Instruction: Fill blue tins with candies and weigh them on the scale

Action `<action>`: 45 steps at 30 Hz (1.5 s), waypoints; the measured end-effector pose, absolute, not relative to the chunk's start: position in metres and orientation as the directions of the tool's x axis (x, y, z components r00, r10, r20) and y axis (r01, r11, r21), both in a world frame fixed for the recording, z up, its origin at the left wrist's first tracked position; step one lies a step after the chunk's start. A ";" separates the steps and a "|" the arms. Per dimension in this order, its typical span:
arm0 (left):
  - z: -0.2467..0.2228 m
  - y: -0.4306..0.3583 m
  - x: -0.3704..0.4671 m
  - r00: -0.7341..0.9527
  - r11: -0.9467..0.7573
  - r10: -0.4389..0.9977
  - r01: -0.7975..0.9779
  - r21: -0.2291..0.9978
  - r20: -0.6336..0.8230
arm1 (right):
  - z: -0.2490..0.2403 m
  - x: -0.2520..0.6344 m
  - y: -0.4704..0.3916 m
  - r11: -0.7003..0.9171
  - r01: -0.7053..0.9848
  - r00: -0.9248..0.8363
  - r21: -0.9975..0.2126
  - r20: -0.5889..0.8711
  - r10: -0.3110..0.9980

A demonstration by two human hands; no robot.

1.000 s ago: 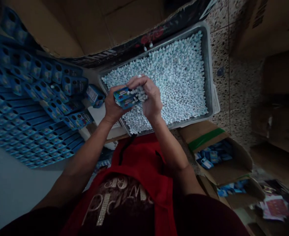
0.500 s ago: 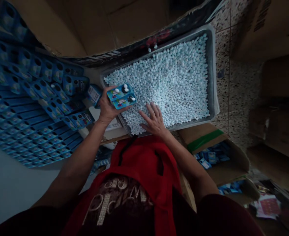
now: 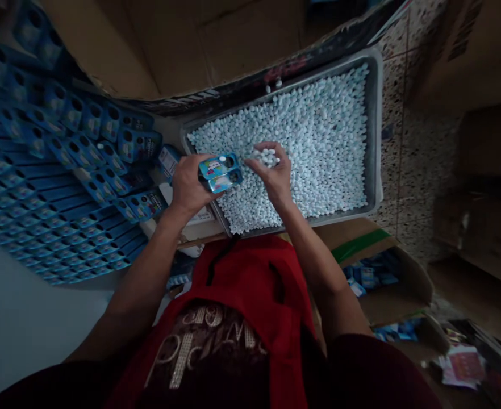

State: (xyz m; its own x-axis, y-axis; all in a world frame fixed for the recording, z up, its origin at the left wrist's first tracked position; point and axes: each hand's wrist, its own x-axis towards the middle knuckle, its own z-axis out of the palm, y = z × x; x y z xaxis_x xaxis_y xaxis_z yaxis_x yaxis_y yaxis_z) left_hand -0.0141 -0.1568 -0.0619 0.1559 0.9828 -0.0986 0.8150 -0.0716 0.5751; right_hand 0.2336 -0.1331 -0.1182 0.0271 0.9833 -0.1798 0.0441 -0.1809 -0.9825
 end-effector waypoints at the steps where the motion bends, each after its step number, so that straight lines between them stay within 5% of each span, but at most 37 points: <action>1: -0.056 -0.155 -0.010 0.172 -0.081 0.978 0.830 0.552 -0.115 | -0.104 0.224 -0.135 -0.175 0.004 0.000 -0.985 -0.175 0.985; 5: -0.044 -0.154 0.004 0.188 -0.086 0.971 0.853 0.514 -0.150 | -0.069 0.205 -0.143 -0.007 0.093 -0.033 -0.996 -0.010 0.999; 8: -0.054 -0.159 0.003 0.137 -0.056 0.987 0.777 0.627 -0.081 | -0.078 0.221 -0.150 -0.103 0.140 0.155 -0.985 -0.081 0.985; 10: -0.069 -0.164 -0.001 0.088 -0.026 0.995 0.650 0.759 -0.041 | -0.092 0.239 -0.154 -0.246 0.031 0.230 -0.969 -0.233 0.945; 13: -0.091 -0.170 0.003 0.107 0.011 0.992 0.415 0.910 -0.061 | -0.106 0.267 -0.156 -0.379 -0.245 0.073 -0.892 -0.407 0.911; 17: -0.105 -0.176 0.029 0.122 0.084 0.986 0.240 0.967 -0.116 | -0.091 0.280 -0.148 -0.315 -0.368 -0.056 -0.875 -0.318 0.947; 24: -0.086 -0.168 0.048 0.060 -0.013 0.998 0.543 0.840 -0.024 | -0.051 0.244 -0.146 -0.026 -0.080 -0.026 -0.996 -0.024 0.999; 30: -0.074 -0.162 0.043 0.121 -0.068 0.992 0.659 0.749 -0.017 | -0.054 0.217 -0.164 0.155 0.219 -0.110 -0.963 0.133 0.985; 34: -0.085 -0.166 0.033 0.063 -0.001 0.997 0.474 0.881 -0.033 | -0.056 0.232 -0.185 0.146 0.393 -0.122 -0.908 0.106 0.987; 38: -0.099 -0.167 0.030 0.155 0.037 0.986 0.159 0.987 -0.062 | -0.080 0.281 -0.198 -0.025 0.542 0.113 -0.840 0.043 0.993; 41: -0.101 -0.169 0.037 0.292 0.070 0.950 0.145 0.987 -0.110 | -0.098 0.314 -0.194 -0.092 0.605 0.162 -0.791 0.010 0.987; 45: -0.099 -0.177 0.029 0.198 0.099 0.971 0.185 0.978 -0.135 | -0.111 0.327 -0.165 0.040 0.706 0.032 -0.707 0.088 0.996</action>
